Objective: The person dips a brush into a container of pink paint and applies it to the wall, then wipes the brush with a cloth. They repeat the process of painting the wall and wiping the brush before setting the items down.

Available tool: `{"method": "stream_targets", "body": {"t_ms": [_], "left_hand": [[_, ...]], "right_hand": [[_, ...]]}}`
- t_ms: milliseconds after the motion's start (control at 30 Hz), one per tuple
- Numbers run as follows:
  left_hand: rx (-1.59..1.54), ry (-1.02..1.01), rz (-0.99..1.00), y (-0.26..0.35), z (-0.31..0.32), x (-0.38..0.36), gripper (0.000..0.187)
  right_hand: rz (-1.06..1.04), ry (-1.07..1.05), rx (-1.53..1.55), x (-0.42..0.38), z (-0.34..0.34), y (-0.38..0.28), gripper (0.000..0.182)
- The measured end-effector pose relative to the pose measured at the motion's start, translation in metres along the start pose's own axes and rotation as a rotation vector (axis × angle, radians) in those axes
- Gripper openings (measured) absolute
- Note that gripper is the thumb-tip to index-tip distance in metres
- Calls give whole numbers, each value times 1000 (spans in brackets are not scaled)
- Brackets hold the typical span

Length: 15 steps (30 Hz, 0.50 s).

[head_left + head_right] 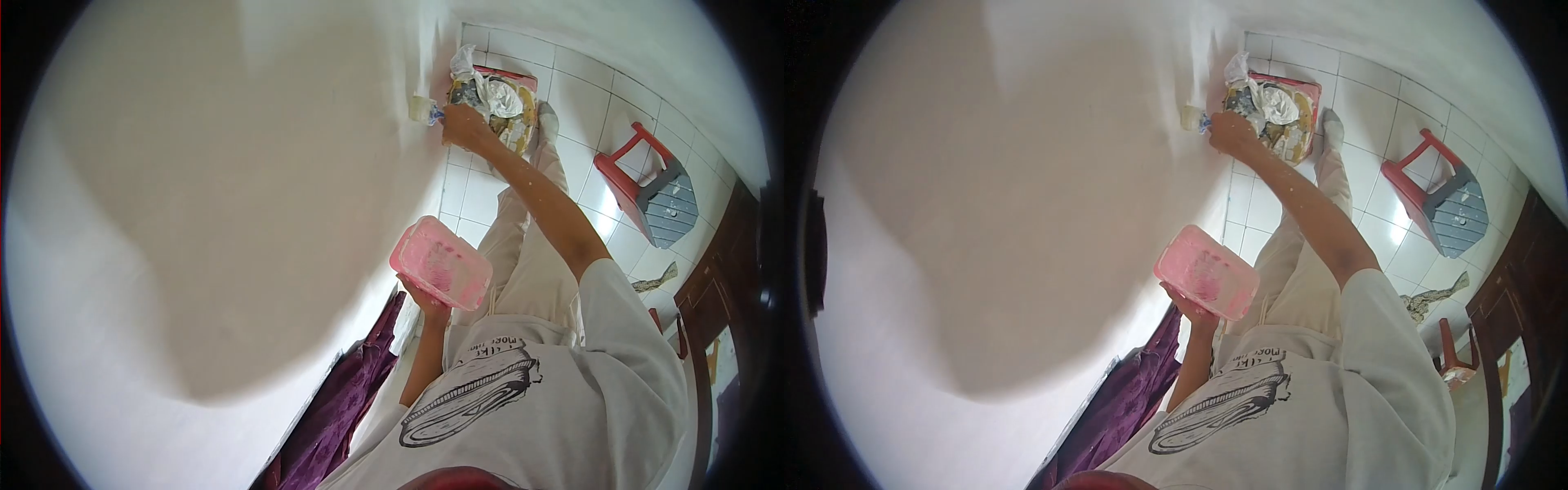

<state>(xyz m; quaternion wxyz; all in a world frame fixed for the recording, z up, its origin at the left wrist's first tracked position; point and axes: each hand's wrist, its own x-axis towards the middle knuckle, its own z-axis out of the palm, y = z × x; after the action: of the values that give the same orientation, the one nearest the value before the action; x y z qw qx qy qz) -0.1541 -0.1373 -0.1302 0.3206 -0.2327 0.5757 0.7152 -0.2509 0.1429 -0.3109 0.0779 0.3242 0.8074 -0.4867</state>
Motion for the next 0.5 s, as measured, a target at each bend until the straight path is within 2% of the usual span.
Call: {"method": "stream_targets", "body": {"t_ms": [67, 133, 300, 400, 433, 500], "left_hand": [[-36, 10, -21, -2, 1, 0, 79], [-40, 20, -28, -3, 0, -1, 79], [14, -12, -44, -7, 2, -1, 82], [21, -6, -26, -5, 2, -6, 82], [38, 1, 3, -4, 2, -5, 81], [59, 11, 41, -2, 3, -3, 81]], "right_hand": [[-45, 70, -22, -5, 2, -9, 18], [-115, -6, -54, -33, -26, -45, 20], [-434, 38, 321, -87, -53, -88, 20], [-374, 17, 238, -46, -22, -61, 20], [-340, -54, 208, -25, -14, -44, 21], [-368, 61, 227, 8, 23, -1, 22]]}}
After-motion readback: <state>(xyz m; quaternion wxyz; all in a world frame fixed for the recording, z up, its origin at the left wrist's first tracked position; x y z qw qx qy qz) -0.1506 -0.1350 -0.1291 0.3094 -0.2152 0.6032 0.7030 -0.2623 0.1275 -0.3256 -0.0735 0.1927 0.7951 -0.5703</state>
